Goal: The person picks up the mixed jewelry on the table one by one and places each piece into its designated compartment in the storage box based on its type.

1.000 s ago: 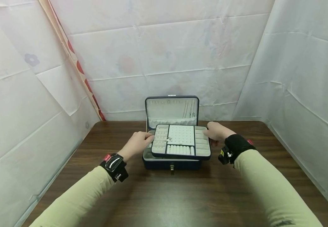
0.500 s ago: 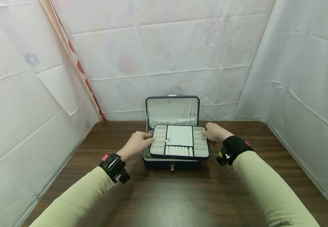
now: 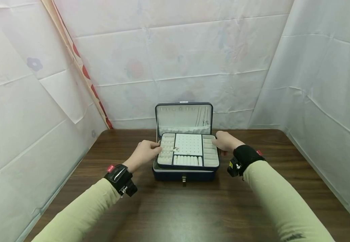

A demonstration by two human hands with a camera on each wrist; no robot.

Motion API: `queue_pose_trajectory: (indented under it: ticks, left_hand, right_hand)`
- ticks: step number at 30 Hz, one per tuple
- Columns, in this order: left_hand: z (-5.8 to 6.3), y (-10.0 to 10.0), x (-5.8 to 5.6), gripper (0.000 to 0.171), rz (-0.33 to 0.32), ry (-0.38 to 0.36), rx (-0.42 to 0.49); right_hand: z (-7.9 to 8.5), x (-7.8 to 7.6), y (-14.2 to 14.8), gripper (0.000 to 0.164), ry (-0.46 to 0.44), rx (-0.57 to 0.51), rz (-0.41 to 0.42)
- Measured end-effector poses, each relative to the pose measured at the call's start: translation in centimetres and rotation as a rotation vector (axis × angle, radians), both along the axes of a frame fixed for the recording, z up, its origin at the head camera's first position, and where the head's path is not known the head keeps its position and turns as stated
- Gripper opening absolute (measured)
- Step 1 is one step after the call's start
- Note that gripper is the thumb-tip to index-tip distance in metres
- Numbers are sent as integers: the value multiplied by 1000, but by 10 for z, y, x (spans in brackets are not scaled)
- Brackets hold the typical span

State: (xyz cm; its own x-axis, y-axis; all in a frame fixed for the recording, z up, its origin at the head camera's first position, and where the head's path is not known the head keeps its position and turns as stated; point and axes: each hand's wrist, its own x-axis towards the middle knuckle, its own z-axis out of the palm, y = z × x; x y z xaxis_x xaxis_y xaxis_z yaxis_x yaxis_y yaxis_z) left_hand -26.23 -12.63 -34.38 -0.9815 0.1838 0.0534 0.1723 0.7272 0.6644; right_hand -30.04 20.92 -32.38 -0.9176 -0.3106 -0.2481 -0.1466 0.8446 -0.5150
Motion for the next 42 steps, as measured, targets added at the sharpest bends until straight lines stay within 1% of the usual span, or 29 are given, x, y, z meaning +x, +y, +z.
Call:
queue_pose_trajectory:
  ticks: [8,13,20,27,34,37,39,41,42]
  left_hand:
    - [1,-4,-1,29,28,-2,5]
    - [0,-5,0,32,55,-15,10]
    - [2,-7,1,35,63,-18,16]
    - [-2,-7,0,33,76,4,-10]
    - [-6,-7,2,30,75,26,-33]
    - [-8,-6,3,30,76,27,-26]
    - [-9,-6,3,27,67,52,-38]
    - [-10,-5,4,24,43,132,-87]
    - [-11,-4,4,25,29,174,-122]
  right_hand:
    - [-4,-4,-5,21,19,-2,-6]
    - [-7,-6,-9,22,34,-5,-7]
    - [-10,-7,-11,19,64,-9,-25]
    - [-12,-6,-15,16,78,-30,-29]
    - [-16,-5,-13,16,84,-21,-19]
    - [-18,-4,-13,17,90,-24,-15]
    - [-18,-4,-13,17,89,-26,-17]
    - [-19,-4,-14,17,87,-24,-20]
    - [-19,-4,-15,18,87,-22,-16]
